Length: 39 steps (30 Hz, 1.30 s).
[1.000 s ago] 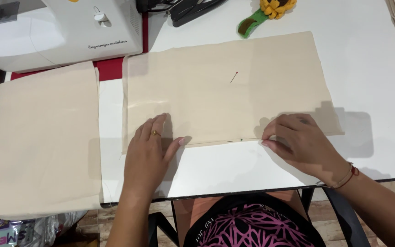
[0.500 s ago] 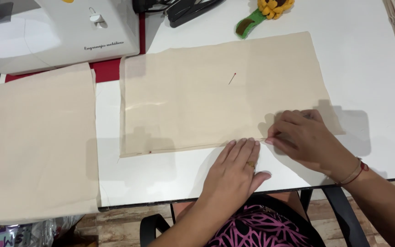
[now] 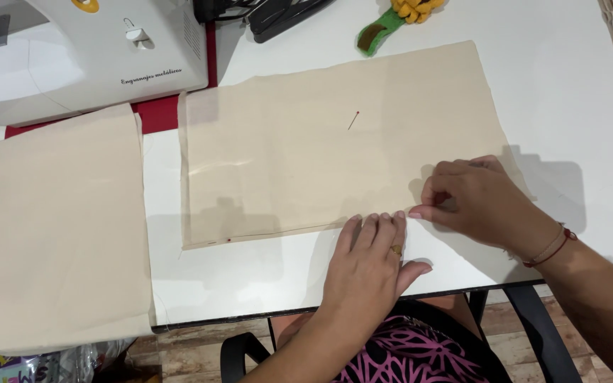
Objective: Folding the edge of a fabric piece and securing it with straight pins to prepare for sewing.
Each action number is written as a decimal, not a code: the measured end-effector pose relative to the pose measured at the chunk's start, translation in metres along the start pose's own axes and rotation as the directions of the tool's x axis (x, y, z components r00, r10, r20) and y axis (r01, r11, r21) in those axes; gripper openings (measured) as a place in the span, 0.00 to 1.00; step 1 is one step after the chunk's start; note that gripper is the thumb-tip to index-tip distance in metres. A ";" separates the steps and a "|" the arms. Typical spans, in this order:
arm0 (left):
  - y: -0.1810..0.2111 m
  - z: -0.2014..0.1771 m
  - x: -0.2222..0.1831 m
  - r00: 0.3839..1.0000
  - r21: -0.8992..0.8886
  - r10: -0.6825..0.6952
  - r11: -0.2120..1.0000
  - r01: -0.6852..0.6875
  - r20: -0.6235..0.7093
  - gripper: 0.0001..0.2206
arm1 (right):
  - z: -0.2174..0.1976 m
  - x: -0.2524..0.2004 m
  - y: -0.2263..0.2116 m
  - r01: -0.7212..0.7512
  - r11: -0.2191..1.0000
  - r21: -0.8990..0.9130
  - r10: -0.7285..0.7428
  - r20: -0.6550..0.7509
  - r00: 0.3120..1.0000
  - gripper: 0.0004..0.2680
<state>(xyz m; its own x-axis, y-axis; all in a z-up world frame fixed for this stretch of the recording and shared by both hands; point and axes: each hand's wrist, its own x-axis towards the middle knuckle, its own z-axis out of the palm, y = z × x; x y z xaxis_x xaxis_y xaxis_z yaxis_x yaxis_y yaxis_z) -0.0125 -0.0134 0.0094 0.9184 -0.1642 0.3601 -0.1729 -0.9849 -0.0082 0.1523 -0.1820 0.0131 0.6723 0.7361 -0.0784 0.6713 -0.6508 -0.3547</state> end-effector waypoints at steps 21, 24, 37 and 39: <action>0.014 0.000 0.013 1.000 -0.074 0.021 0.997 -0.020 0.019 0.36 | -0.020 -0.018 0.017 -0.025 0.998 0.050 0.023 0.031 0.999 0.06; 0.016 0.005 0.014 0.999 -0.157 0.045 0.987 -0.044 0.003 0.38 | -0.022 -0.023 0.026 -0.008 0.998 0.065 0.006 0.028 1.000 0.03; 0.027 0.015 0.026 0.993 -0.153 0.045 0.988 -0.027 0.112 0.36 | -0.025 -0.032 0.042 -0.035 0.999 0.031 0.034 0.031 0.999 0.05; 0.032 0.012 0.027 0.994 -0.048 0.067 0.997 -0.063 0.088 0.39 | -0.026 -0.035 0.051 -0.032 0.999 0.018 0.031 0.057 0.998 0.05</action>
<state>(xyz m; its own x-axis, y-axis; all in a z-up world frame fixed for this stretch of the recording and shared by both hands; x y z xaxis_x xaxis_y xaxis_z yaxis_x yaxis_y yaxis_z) 0.0105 -0.0502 0.0080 0.9324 -0.2339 0.2756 -0.2471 -0.9689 0.0137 0.1710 -0.2456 0.0215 0.6737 0.7251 -0.1424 0.6437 -0.6705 -0.3690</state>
